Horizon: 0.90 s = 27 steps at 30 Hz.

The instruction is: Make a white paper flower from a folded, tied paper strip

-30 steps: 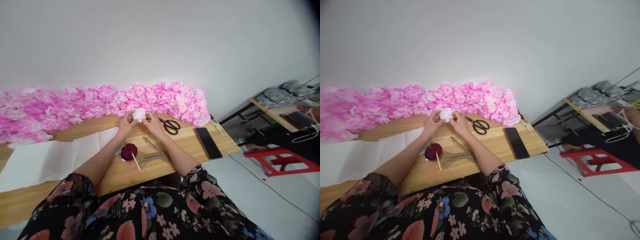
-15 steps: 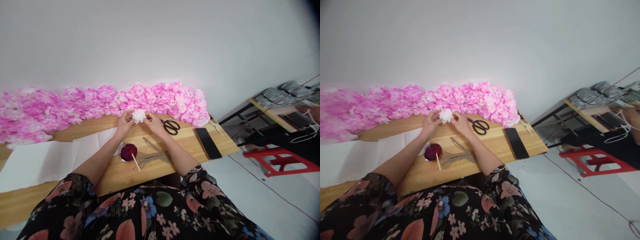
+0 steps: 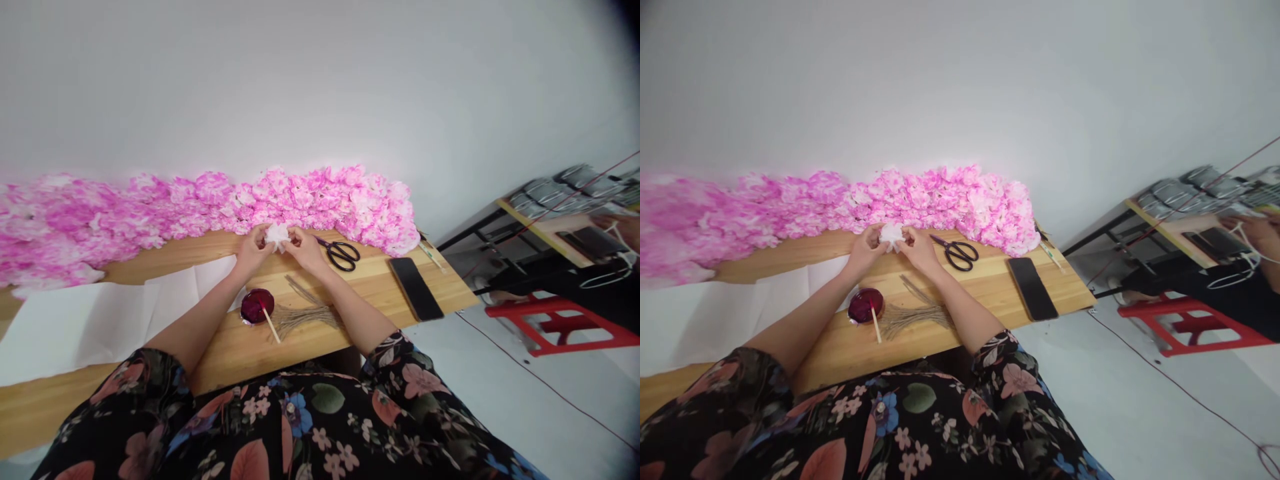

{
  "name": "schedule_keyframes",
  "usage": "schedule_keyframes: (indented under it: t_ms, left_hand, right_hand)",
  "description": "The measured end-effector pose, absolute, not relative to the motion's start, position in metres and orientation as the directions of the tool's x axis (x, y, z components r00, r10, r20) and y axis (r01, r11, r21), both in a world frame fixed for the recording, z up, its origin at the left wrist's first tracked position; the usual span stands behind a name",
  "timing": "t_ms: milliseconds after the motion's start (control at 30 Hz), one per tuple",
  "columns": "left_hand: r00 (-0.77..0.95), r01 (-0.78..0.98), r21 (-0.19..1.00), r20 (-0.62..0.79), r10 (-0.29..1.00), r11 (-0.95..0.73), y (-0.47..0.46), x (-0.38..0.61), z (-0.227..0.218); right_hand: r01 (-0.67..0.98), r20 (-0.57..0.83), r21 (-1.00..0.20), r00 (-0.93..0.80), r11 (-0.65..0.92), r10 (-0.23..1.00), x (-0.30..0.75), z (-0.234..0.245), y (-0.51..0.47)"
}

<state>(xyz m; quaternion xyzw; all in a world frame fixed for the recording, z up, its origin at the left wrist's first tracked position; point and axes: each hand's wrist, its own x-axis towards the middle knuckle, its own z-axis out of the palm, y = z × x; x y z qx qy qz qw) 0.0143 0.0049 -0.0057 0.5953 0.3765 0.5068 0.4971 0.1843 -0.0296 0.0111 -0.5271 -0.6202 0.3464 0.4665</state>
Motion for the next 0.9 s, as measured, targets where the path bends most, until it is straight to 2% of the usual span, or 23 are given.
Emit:
schedule_keyframes:
  t_ms: [233,433,700,900]
  left_hand:
    - [0.174,-0.033,0.969,0.247,0.953,-0.245,0.006,0.012,-0.005]
    - [0.253,-0.068,0.960,0.280,0.926,-0.271,-0.003,0.013,0.007]
    - [0.198,-0.064,0.985,0.173,0.965,-0.163,-0.005,0.012,0.006]
    - [0.135,-0.110,0.985,0.151,0.979,-0.136,-0.002,0.014,0.003]
  right_hand:
    - [0.318,0.210,-0.927,0.001,0.199,0.978,0.187,0.016,-0.031]
    - [0.299,0.213,-0.935,0.049,0.190,0.976,0.187,0.017,-0.032]
    - [0.359,0.282,-0.894,-0.012,0.267,0.959,0.178,0.024,-0.041]
    - [0.442,0.321,-0.847,-0.018,0.295,0.947,0.180,0.026,-0.041]
